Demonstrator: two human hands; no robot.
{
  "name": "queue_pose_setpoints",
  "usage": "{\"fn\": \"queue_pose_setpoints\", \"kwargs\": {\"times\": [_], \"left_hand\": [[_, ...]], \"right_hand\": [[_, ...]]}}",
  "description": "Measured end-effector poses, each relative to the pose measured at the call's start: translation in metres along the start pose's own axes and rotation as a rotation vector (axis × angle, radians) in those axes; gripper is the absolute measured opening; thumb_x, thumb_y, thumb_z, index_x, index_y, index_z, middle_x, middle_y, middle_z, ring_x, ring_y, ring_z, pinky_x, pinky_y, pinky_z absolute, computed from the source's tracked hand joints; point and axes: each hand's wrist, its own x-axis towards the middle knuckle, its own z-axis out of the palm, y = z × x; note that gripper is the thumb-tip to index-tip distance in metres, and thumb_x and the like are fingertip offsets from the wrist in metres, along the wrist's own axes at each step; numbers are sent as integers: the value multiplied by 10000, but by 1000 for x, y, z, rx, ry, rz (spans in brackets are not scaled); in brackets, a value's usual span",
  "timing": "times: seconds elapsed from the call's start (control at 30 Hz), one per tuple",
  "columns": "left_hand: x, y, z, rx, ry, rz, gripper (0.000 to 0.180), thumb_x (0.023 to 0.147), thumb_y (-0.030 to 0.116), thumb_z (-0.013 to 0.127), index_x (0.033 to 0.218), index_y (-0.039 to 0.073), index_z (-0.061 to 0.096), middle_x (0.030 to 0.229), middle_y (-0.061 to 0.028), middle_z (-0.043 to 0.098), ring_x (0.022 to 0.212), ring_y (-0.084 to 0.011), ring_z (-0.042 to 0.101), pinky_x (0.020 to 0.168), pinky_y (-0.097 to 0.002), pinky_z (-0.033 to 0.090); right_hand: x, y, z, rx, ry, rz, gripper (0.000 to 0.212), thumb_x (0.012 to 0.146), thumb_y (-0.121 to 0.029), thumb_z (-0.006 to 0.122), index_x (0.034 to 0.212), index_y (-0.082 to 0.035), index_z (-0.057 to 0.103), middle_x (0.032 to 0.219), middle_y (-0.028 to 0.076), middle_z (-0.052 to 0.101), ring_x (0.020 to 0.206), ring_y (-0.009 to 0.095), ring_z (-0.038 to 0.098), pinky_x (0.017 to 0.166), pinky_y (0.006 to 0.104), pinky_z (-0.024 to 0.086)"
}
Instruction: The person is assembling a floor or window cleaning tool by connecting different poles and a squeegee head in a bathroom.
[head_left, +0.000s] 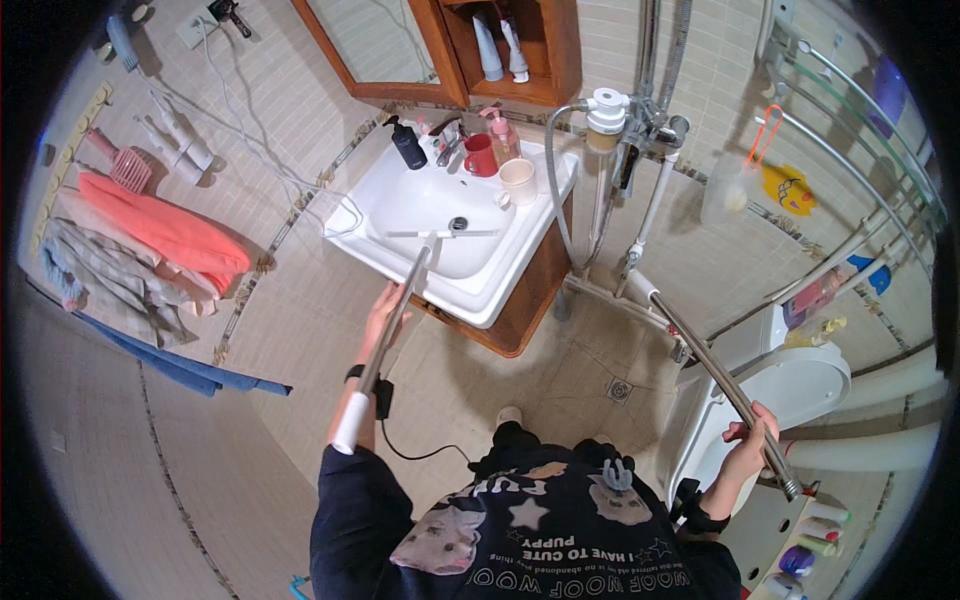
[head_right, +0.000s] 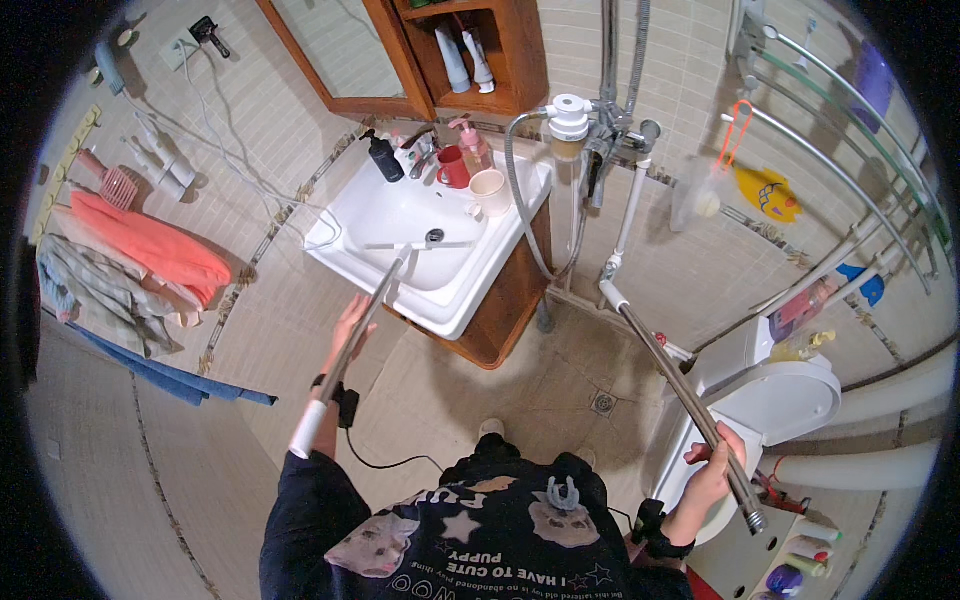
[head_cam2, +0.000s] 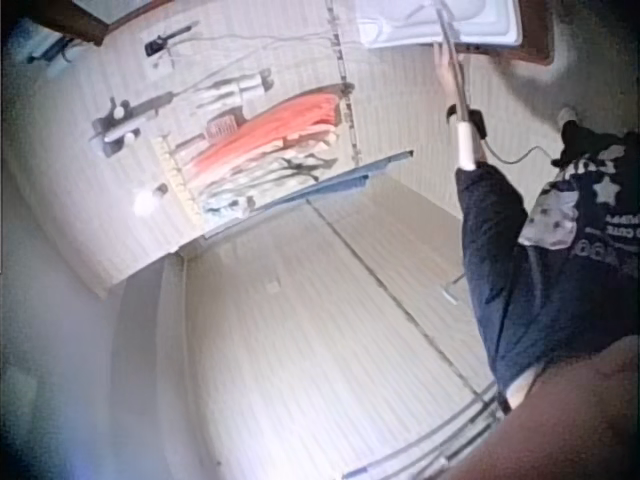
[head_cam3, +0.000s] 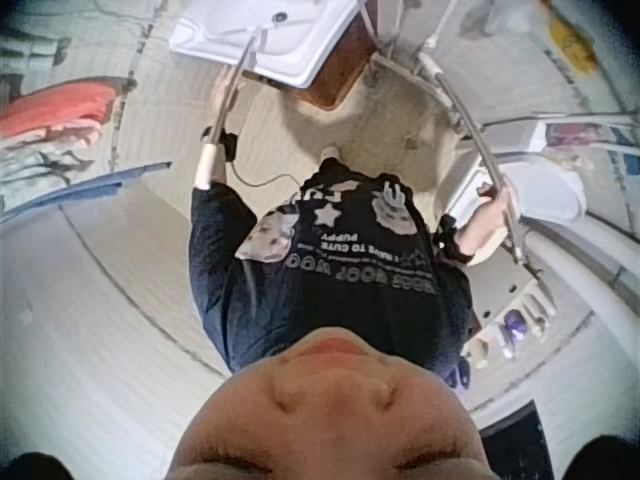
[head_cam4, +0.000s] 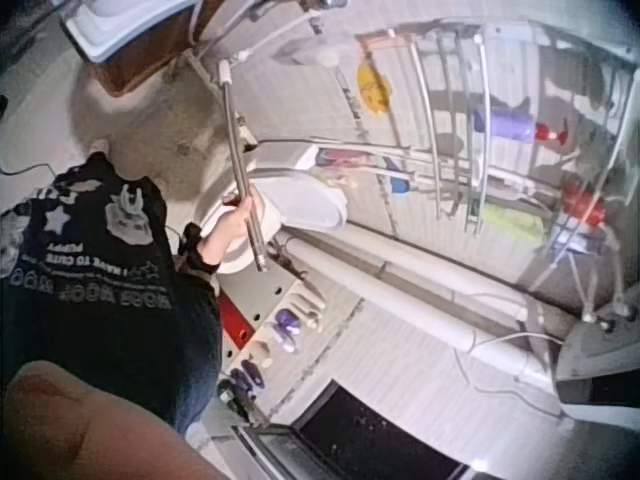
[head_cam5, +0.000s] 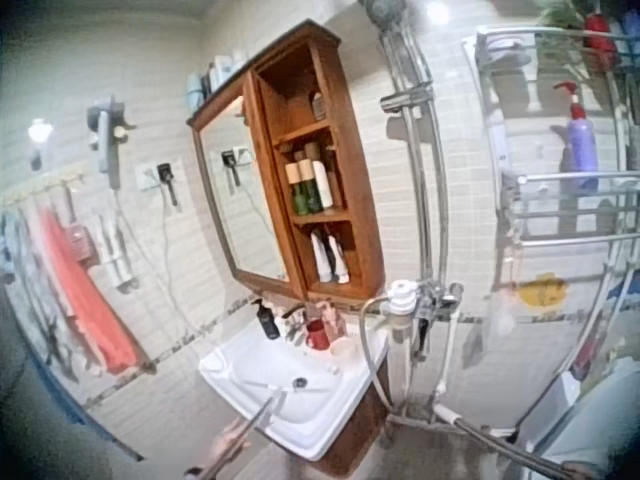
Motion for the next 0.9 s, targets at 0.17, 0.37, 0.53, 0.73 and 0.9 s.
{"fn": "queue_pose_setpoints", "kwargs": {"times": [0.17, 0.37, 0.53, 0.73, 0.9], "left_hand": [[-47, 3, 22, -207, 161, -423, 547, 851, 99, 430, 1317, 146, 147, 1264, -116, 338, 980, -190, 501, 736, -277, 457], [-117, -10, -2, -1525, -71, -830, 491, 871, 394, 305, 1290, 175, 170, 1084, -174, 499, 611, -220, 604, 524, -286, 522], [-141, 35, -11, -1632, -423, -887, 567, 838, 479, 309, 1293, 173, 167, 1082, -232, 477, 667, -210, 602, 549, -282, 507], [-147, 92, -4, -1317, -538, -818, 684, 797, 437, 463, 1301, 110, 136, 1006, -215, 509, 724, -234, 583, 604, -297, 493], [-156, 119, -9, -1072, -585, -861, 607, 827, 327, 474, 1296, 117, 150, 916, -158, 557, 672, -190, 575, 581, -260, 467]], "right_hand": [[-15, -1, 22, -92, 59, 43, 220, 826, -123, 384, 918, 38, 503, 681, 125, 539, 431, 122, 477, 376, 215, 408], [-7, -4, 34, -60, -27, 68, 212, 825, -116, 381, 910, 33, 504, 702, 129, 537, 444, 124, 484, 374, 214, 406], [2, 0, 48, -36, -102, 46, 230, 837, -163, 416, 914, 36, 503, 688, 117, 530, 459, 123, 494, 374, 211, 405], [13, 6, 57, -26, -200, 50, 260, 834, -200, 446, 924, 38, 503, 686, 105, 523, 454, 126, 491, 388, 214, 411], [18, 16, 57, -4, -288, 56, 257, 827, -201, 458, 913, 37, 504, 651, 92, 516, 439, 130, 483, 397, 223, 399]]}}
